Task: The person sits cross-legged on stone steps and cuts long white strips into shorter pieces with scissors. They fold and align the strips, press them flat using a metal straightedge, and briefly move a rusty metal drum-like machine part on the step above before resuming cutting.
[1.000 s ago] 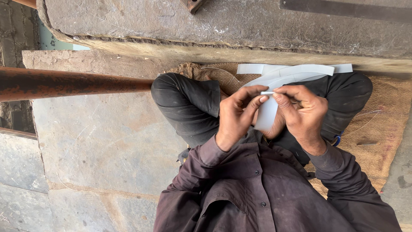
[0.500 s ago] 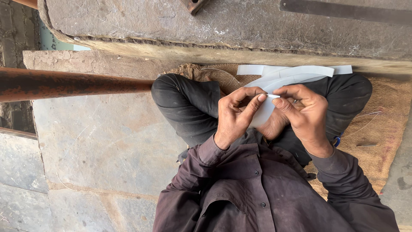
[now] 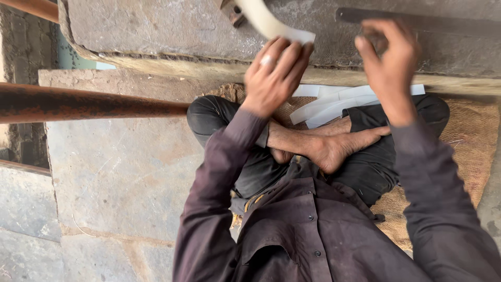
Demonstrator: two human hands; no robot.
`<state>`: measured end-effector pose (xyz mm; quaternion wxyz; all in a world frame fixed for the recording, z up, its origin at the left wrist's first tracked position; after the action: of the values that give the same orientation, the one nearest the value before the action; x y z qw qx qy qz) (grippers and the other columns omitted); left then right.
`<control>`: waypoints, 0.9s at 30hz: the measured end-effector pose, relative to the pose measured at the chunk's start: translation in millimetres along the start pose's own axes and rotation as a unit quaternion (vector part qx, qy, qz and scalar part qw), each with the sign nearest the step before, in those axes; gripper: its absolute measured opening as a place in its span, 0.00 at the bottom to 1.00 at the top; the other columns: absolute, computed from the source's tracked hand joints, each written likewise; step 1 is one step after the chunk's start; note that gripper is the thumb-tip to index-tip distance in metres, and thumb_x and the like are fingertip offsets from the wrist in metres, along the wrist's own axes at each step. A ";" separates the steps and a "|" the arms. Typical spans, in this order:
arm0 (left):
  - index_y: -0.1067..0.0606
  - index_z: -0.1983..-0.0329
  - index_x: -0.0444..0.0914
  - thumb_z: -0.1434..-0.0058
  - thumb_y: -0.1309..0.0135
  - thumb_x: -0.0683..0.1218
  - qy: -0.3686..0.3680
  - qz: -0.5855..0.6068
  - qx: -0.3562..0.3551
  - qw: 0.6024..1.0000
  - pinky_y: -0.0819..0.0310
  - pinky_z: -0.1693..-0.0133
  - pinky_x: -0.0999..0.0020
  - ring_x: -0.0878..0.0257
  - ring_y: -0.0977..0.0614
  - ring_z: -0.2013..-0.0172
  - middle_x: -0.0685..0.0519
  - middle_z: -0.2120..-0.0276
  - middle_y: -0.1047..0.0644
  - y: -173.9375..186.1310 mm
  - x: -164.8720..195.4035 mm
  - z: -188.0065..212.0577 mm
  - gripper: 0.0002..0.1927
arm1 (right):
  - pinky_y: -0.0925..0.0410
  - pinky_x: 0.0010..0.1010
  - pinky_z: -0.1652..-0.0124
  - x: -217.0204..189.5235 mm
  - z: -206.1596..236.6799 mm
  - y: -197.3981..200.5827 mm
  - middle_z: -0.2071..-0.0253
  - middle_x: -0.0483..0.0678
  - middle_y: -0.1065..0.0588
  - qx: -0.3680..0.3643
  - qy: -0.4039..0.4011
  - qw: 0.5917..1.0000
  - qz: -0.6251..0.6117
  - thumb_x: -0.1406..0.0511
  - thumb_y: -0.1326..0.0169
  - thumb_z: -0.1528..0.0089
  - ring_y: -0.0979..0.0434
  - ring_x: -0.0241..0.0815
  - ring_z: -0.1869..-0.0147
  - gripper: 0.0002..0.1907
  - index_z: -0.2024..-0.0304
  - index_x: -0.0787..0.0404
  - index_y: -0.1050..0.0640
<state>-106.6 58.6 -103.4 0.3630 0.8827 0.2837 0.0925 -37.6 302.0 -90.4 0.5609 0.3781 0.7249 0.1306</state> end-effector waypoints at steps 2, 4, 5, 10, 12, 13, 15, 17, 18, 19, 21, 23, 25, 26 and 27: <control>0.24 0.40 0.45 0.34 0.43 0.47 -0.035 -0.045 -0.049 0.997 0.25 0.44 0.57 0.54 0.22 0.47 0.52 0.45 0.26 -48.7 6.5 -1.6 0.19 | 0.36 0.47 0.36 24.0 -17.1 -14.6 0.46 0.51 0.25 0.035 0.107 0.982 0.149 0.70 0.35 0.35 0.27 0.49 0.36 0.15 0.46 0.63 0.19; 0.25 0.37 0.40 0.30 0.44 0.45 0.045 0.025 -0.105 0.993 0.25 0.42 0.61 0.56 0.24 0.45 0.52 0.44 0.28 -74.3 21.8 12.9 0.19 | 0.39 0.47 0.36 42.7 -25.9 -28.3 0.45 0.50 0.26 0.008 0.119 0.978 0.173 0.67 0.33 0.32 0.30 0.51 0.35 0.14 0.46 0.61 0.20; 0.26 0.35 0.38 0.28 0.44 0.45 0.084 0.062 -0.136 0.985 0.25 0.42 0.63 0.57 0.24 0.44 0.52 0.43 0.29 -81.5 27.4 20.6 0.19 | 0.41 0.47 0.35 47.9 -26.7 -31.9 0.44 0.50 0.27 -0.007 0.122 0.975 0.185 0.66 0.33 0.31 0.32 0.52 0.35 0.13 0.46 0.61 0.20; 0.27 0.37 0.35 0.27 0.45 0.51 0.114 0.046 -0.128 0.984 0.27 0.38 0.59 0.54 0.27 0.41 0.49 0.43 0.29 -76.6 46.0 36.9 0.21 | 0.44 0.49 0.41 45.3 -35.1 -29.7 0.49 0.51 0.27 -0.032 0.147 0.964 0.218 0.61 0.29 0.37 0.32 0.53 0.38 0.12 0.60 0.57 0.20; 0.29 0.36 0.33 0.25 0.46 0.55 0.102 0.047 -0.123 0.986 0.28 0.37 0.55 0.52 0.27 0.41 0.46 0.42 0.31 -71.7 47.4 31.3 0.25 | 0.44 0.49 0.45 42.2 -44.0 -26.0 0.53 0.51 0.26 -0.062 0.118 0.971 0.197 0.62 0.28 0.38 0.30 0.54 0.42 0.14 0.59 0.58 0.20; 0.31 0.34 0.32 0.25 0.48 0.57 0.098 0.041 -0.116 0.988 0.29 0.36 0.54 0.51 0.27 0.41 0.45 0.42 0.31 -70.3 48.2 27.1 0.28 | 0.44 0.50 0.45 42.4 -49.5 -24.1 0.55 0.49 0.26 -0.088 0.088 0.978 0.168 0.63 0.30 0.38 0.29 0.53 0.44 0.16 0.54 0.61 0.21; 0.32 0.32 0.31 0.25 0.50 0.61 0.097 0.026 -0.116 0.988 0.30 0.35 0.51 0.51 0.28 0.40 0.44 0.40 0.32 -70.1 50.3 19.9 0.32 | 0.42 0.49 0.42 44.2 -57.5 -24.0 0.59 0.47 0.25 -0.142 0.038 0.979 0.140 0.63 0.31 0.36 0.27 0.50 0.48 0.16 0.51 0.61 0.21; 0.34 0.30 0.31 0.25 0.52 0.64 0.112 0.012 -0.132 0.985 0.32 0.34 0.49 0.52 0.28 0.39 0.45 0.39 0.32 -71.5 53.7 16.6 0.36 | 0.40 0.46 0.37 48.0 -60.9 -25.9 0.61 0.45 0.23 -0.206 -0.005 0.968 0.144 0.61 0.30 0.32 0.25 0.46 0.51 0.10 0.54 0.55 0.18; 0.34 0.30 0.32 0.26 0.53 0.65 0.111 0.010 -0.138 0.984 0.33 0.34 0.49 0.51 0.28 0.39 0.45 0.39 0.33 -72.4 54.4 16.2 0.37 | 0.40 0.46 0.38 47.5 -61.9 -25.3 0.58 0.46 0.22 -0.182 0.031 0.972 0.143 0.62 0.31 0.33 0.25 0.48 0.48 0.11 0.53 0.57 0.20; 0.34 0.30 0.32 0.26 0.54 0.66 0.110 0.007 -0.144 0.983 0.34 0.34 0.48 0.51 0.28 0.39 0.45 0.39 0.33 -73.4 55.1 16.5 0.37 | 0.40 0.46 0.39 46.7 -61.0 -25.1 0.55 0.47 0.22 -0.158 0.067 0.975 0.142 0.64 0.31 0.34 0.25 0.49 0.44 0.13 0.53 0.59 0.22; 0.35 0.29 0.33 0.27 0.54 0.68 0.107 0.000 -0.149 0.983 0.35 0.33 0.47 0.51 0.29 0.38 0.45 0.39 0.33 -75.2 54.8 18.0 0.38 | 0.40 0.46 0.42 47.1 -61.5 -24.8 0.55 0.48 0.22 -0.141 0.088 0.975 0.146 0.65 0.31 0.36 0.26 0.51 0.42 0.16 0.51 0.62 0.23; 0.35 0.28 0.34 0.27 0.55 0.69 0.106 -0.007 -0.149 0.983 0.35 0.33 0.47 0.51 0.30 0.38 0.45 0.38 0.34 -76.3 53.6 20.1 0.39 | 0.40 0.47 0.44 48.5 -62.6 -24.8 0.59 0.48 0.22 -0.159 0.058 0.973 0.156 0.64 0.30 0.37 0.26 0.52 0.46 0.18 0.49 0.61 0.20; 0.36 0.28 0.35 0.28 0.56 0.70 0.103 -0.010 -0.154 0.983 0.35 0.33 0.47 0.51 0.30 0.37 0.45 0.37 0.34 -77.6 52.5 21.5 0.40 | 0.39 0.46 0.45 44.7 -64.1 -24.2 0.58 0.51 0.22 -0.149 0.114 0.966 0.177 0.64 0.29 0.37 0.26 0.55 0.47 0.12 0.57 0.59 0.20; 0.36 0.28 0.36 0.28 0.56 0.70 0.102 -0.011 -0.155 0.983 0.35 0.33 0.47 0.51 0.30 0.37 0.45 0.37 0.34 -78.2 52.3 22.4 0.40 | 0.38 0.46 0.46 42.8 -64.5 -24.0 0.57 0.53 0.23 -0.144 0.142 0.961 0.188 0.63 0.28 0.37 0.26 0.56 0.47 0.11 0.61 0.58 0.20; 0.36 0.28 0.35 0.28 0.56 0.70 0.097 -0.012 -0.156 0.983 0.35 0.33 0.47 0.51 0.30 0.37 0.44 0.37 0.34 -78.9 52.3 22.9 0.41 | 0.38 0.46 0.45 43.2 -65.6 -23.6 0.59 0.51 0.22 -0.145 0.129 0.964 0.183 0.64 0.28 0.37 0.25 0.54 0.48 0.12 0.58 0.61 0.20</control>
<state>-89.4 120.3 -176.9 0.4682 0.7983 0.3107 0.2167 -110.6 331.4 -113.6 0.4783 0.3985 0.6827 0.3826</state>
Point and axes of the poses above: each hand's wrist, its own z-axis away from the middle knuckle, its own y-axis out of the back of the hand, x = y × z, the point moved 2 cm from there along -z, towards the middle knuckle
